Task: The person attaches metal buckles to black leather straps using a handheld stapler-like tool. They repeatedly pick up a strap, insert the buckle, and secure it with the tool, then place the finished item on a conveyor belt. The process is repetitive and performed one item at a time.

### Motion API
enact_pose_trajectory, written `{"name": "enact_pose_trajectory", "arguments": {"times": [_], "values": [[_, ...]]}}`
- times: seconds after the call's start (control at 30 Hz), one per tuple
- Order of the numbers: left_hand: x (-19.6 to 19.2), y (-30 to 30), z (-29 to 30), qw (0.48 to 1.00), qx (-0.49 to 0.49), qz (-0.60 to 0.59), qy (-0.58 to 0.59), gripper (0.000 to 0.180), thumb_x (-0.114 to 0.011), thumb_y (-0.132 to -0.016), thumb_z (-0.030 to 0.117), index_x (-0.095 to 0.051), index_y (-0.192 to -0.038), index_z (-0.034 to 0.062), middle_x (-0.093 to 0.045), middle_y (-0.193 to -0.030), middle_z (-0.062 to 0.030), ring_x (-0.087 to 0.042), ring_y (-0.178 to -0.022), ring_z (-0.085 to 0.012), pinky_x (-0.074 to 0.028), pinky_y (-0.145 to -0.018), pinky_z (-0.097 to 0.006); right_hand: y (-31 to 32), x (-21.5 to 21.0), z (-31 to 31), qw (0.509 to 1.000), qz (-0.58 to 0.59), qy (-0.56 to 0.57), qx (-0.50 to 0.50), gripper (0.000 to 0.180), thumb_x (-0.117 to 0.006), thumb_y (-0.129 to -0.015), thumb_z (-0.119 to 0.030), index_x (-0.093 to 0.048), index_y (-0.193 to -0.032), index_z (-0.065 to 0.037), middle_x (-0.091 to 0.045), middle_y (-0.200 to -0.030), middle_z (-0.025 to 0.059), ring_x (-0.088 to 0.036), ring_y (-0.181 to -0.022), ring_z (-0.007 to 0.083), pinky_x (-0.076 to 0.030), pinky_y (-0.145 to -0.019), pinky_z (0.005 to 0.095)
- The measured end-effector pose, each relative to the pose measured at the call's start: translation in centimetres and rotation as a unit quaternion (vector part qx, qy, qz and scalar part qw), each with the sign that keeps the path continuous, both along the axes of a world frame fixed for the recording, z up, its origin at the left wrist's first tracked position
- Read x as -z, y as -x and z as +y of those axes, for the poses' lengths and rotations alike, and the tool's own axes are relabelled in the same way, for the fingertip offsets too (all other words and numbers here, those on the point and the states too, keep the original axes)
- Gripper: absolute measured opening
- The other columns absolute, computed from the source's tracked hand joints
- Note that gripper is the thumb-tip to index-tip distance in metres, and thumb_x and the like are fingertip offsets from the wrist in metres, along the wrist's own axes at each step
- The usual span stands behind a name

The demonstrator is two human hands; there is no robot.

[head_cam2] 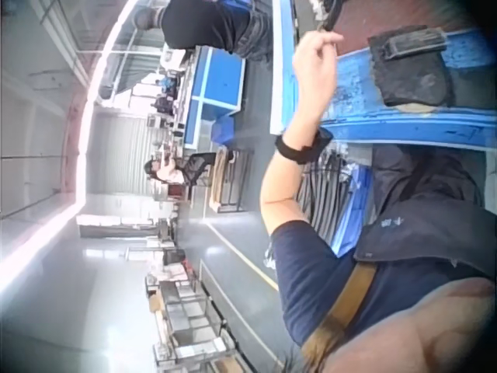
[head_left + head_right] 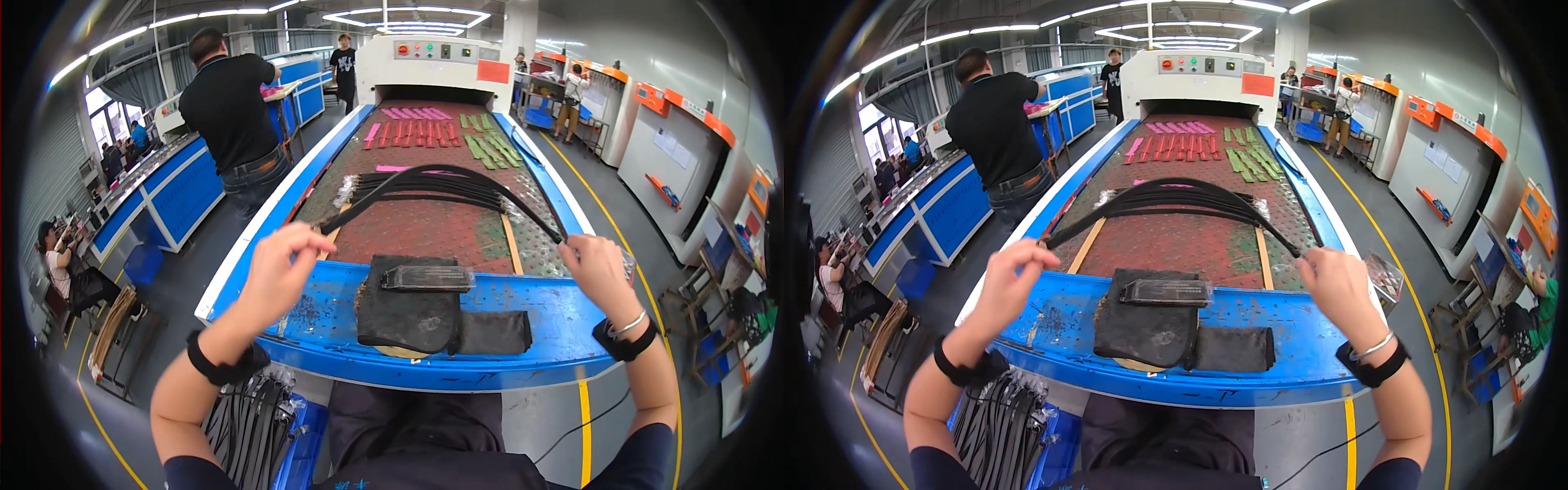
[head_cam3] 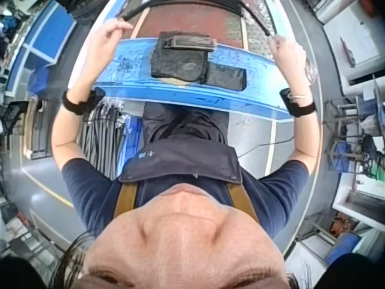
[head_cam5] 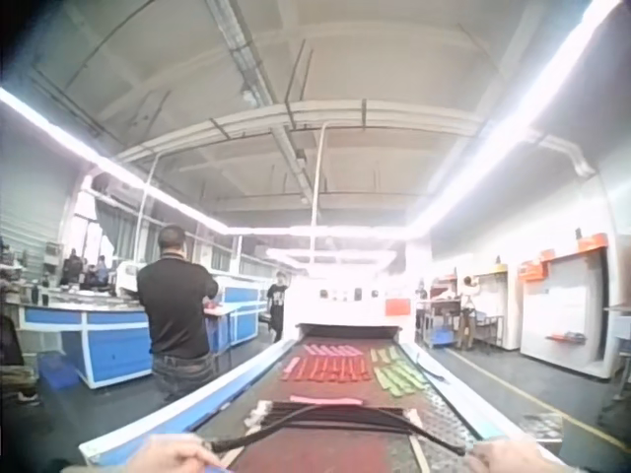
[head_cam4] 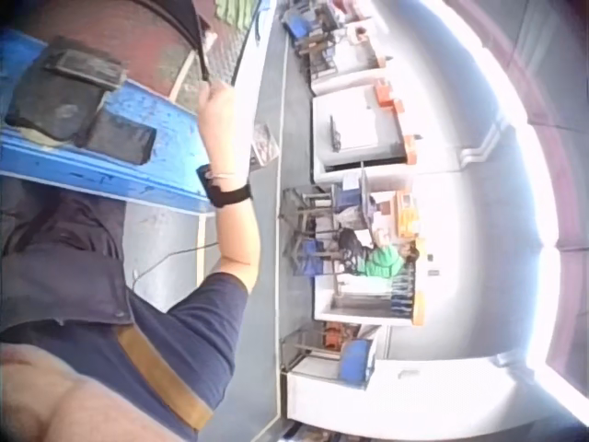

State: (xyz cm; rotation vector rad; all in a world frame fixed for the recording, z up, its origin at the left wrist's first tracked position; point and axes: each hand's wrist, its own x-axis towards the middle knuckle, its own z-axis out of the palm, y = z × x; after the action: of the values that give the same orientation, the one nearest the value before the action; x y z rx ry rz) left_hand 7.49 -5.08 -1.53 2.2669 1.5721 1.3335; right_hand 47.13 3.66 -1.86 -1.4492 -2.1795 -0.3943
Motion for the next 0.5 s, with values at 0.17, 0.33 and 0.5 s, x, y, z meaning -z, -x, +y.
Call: {"name": "enact_pose_trajectory", "arguments": {"times": [0.17,0.33,0.5], "values": [[-3.2,2.7,4.5,0.998,0.021,0.049,0.028,0.014,-0.046,-0.077,0.0,-0.06,-0.075,-0.0017,-0.055,-0.072,-0.0069,-0.054,-0.066,-0.0141,-0.042,-0.061,-0.027,-1.4,-0.7,4.6,0.999,-0.036,0.029,0.012,0.025,-0.057,-0.078,-0.021,-0.057,-0.064,0.001,-0.057,-0.066,0.0186,-0.056,-0.064,0.0365,-0.044,-0.059,0.0433],[-3.5,5.8,7.1,0.995,0.019,0.065,0.076,0.004,-0.044,-0.083,0.001,-0.043,-0.087,0.0022,-0.049,-0.071,-0.0059,-0.049,-0.066,-0.0139,-0.042,-0.063,-0.028,-2.1,0.4,8.6,0.996,-0.072,0.036,0.032,0.013,-0.055,-0.077,-0.015,-0.056,-0.078,-0.002,-0.06,-0.073,0.017,-0.057,-0.068,0.0364,-0.045,-0.062,0.0442],[-2.5,7.4,9.3,0.986,0.005,0.117,0.119,0.021,-0.046,-0.085,0.003,-0.035,-0.103,0.0028,-0.051,-0.074,-0.0146,-0.054,-0.073,-0.0309,-0.041,-0.068,-0.035,-2.7,1.7,12.9,0.997,-0.066,0.005,0.044,0.012,-0.056,-0.075,-0.016,-0.058,-0.075,-0.005,-0.06,-0.069,0.0153,-0.058,-0.069,0.034,-0.044,-0.065,0.0439]]}}
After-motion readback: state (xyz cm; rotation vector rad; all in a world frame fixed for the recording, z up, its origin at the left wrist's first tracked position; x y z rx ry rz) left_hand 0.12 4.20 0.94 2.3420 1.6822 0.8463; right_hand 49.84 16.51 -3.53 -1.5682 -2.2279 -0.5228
